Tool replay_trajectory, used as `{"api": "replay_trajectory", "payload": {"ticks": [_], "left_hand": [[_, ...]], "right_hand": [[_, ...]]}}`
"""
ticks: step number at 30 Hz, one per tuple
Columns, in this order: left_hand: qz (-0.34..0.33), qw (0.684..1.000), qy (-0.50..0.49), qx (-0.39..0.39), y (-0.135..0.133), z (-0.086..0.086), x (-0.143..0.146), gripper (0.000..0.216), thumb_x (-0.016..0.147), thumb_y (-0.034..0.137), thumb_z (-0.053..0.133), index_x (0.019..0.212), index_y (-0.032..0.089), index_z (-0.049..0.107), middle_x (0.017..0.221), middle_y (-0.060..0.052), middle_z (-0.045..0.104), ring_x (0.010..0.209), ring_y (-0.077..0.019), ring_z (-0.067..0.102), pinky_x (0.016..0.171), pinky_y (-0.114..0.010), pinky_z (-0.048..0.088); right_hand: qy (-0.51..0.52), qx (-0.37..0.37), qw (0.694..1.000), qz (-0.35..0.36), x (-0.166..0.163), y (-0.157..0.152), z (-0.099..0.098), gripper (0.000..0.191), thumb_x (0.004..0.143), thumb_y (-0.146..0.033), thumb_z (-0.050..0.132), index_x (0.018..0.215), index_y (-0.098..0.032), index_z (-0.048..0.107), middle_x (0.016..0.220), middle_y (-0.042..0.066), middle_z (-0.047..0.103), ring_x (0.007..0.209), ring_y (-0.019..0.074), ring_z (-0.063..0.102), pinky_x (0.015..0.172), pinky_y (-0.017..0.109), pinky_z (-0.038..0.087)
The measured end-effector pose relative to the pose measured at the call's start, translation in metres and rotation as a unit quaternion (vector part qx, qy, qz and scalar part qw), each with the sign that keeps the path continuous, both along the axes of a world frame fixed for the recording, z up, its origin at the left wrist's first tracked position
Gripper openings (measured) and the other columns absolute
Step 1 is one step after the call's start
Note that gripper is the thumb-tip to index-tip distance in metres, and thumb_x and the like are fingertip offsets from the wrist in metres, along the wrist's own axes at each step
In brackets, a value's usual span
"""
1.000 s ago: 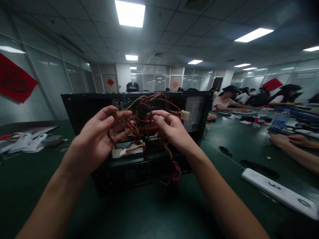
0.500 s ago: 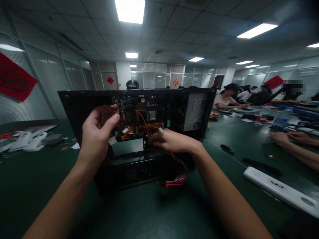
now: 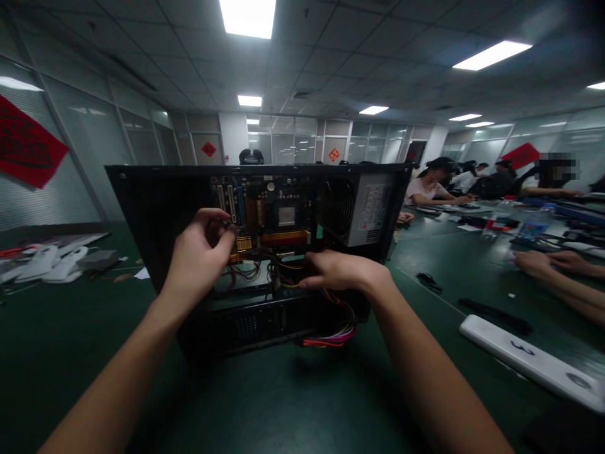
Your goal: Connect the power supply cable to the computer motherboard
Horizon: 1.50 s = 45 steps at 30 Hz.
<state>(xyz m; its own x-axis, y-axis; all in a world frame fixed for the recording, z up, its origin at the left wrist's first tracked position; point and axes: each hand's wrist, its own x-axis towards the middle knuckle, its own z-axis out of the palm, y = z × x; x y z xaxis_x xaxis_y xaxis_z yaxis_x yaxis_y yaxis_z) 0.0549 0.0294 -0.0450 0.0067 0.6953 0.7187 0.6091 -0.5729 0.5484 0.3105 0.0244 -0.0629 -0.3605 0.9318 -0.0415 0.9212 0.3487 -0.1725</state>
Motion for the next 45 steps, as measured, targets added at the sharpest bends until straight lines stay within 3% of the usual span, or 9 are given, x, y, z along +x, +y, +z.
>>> {"api": "replay_trajectory", "payload": {"ticks": [6,11,14,17,23,31,35,40,45], "left_hand": [[0.069,0.984,0.163,0.011,0.006,-0.006,-0.002,0.031,0.088,0.043,0.054,0.107,0.021,0.066,0.098,-0.010,0.067,0.086,-0.0288,0.064,0.081,-0.044,0.050],[-0.063,0.971,0.230,-0.011,0.009,-0.020,0.010,0.035,0.092,0.038,0.050,0.116,0.017,0.064,0.119,-0.013,0.066,0.110,-0.0296,0.063,0.099,-0.045,0.049],[-0.158,0.945,0.284,-0.029,0.014,-0.036,0.020,0.041,0.092,0.035,0.051,0.129,0.018,0.057,0.130,-0.014,0.063,0.121,-0.0289,0.059,0.107,-0.046,0.045],[-0.195,0.928,0.314,-0.042,0.024,-0.052,0.027,0.044,0.093,0.037,0.051,0.134,0.020,0.055,0.139,-0.014,0.058,0.128,-0.0293,0.054,0.111,-0.047,0.041],[-0.231,0.905,0.341,-0.106,0.041,-0.068,0.035,0.056,0.091,0.051,0.057,0.140,0.025,0.052,0.145,-0.011,0.055,0.136,-0.0316,0.047,0.115,-0.050,0.034],[-0.291,0.901,0.309,-0.085,0.036,-0.058,0.037,0.029,0.096,0.032,0.049,0.114,0.023,0.070,0.125,-0.009,0.069,0.123,-0.0271,0.058,0.108,-0.042,0.042],[-0.300,0.907,0.273,-0.111,0.040,-0.060,0.045,0.035,0.096,0.032,0.048,0.125,0.020,0.064,0.132,-0.010,0.065,0.123,-0.0274,0.058,0.108,-0.043,0.042],[-0.375,0.874,0.241,-0.195,0.051,-0.074,0.073,0.057,0.084,0.031,0.065,0.139,0.021,0.053,0.141,-0.008,0.060,0.126,-0.0271,0.057,0.107,-0.037,0.043],[-0.317,0.906,0.235,-0.155,0.056,-0.071,0.080,0.029,0.087,0.028,0.059,0.111,0.018,0.072,0.116,-0.006,0.073,0.111,-0.0274,0.064,0.101,-0.038,0.046]], "right_hand": [[0.001,0.014,0.999,0.032,-0.001,-0.006,0.003,0.057,0.081,-0.023,0.068,0.134,-0.010,0.053,0.116,0.019,0.067,0.101,0.0310,0.066,0.077,0.035,0.050],[0.072,0.092,0.992,0.055,-0.002,-0.019,0.013,0.045,0.084,-0.015,0.058,0.129,-0.011,0.056,0.115,0.017,0.068,0.101,0.0285,0.066,0.082,0.035,0.048],[0.162,0.140,0.975,0.051,-0.004,-0.023,0.021,0.033,0.087,-0.012,0.051,0.116,-0.014,0.066,0.112,0.012,0.071,0.099,0.0256,0.066,0.085,0.034,0.048],[0.280,0.134,0.949,0.061,-0.003,-0.023,0.027,0.025,0.090,-0.016,0.050,0.101,-0.014,0.073,0.105,0.008,0.073,0.095,0.0233,0.067,0.079,0.031,0.051],[0.417,0.108,0.900,0.071,-0.002,-0.020,0.031,0.022,0.089,-0.025,0.057,0.097,-0.014,0.074,0.096,0.006,0.074,0.088,0.0206,0.068,0.074,0.029,0.054],[0.493,0.091,0.864,0.046,0.006,-0.021,0.035,0.027,0.085,-0.039,0.066,0.097,-0.016,0.074,0.090,0.006,0.073,0.075,0.0168,0.064,0.064,0.026,0.051],[0.551,0.076,0.829,0.062,0.004,-0.023,0.038,0.032,0.079,-0.043,0.074,0.096,-0.015,0.073,0.086,0.005,0.072,0.075,0.0162,0.064,0.064,0.026,0.050],[0.546,0.071,0.831,0.078,0.000,-0.024,0.038,0.027,0.077,-0.033,0.075,0.096,-0.014,0.072,0.094,0.005,0.072,0.078,0.0151,0.063,0.067,0.025,0.050],[0.551,0.060,0.829,0.077,0.002,-0.025,0.038,0.022,0.079,-0.030,0.073,0.096,-0.015,0.073,0.097,0.006,0.072,0.079,0.0147,0.063,0.068,0.025,0.050]]}}
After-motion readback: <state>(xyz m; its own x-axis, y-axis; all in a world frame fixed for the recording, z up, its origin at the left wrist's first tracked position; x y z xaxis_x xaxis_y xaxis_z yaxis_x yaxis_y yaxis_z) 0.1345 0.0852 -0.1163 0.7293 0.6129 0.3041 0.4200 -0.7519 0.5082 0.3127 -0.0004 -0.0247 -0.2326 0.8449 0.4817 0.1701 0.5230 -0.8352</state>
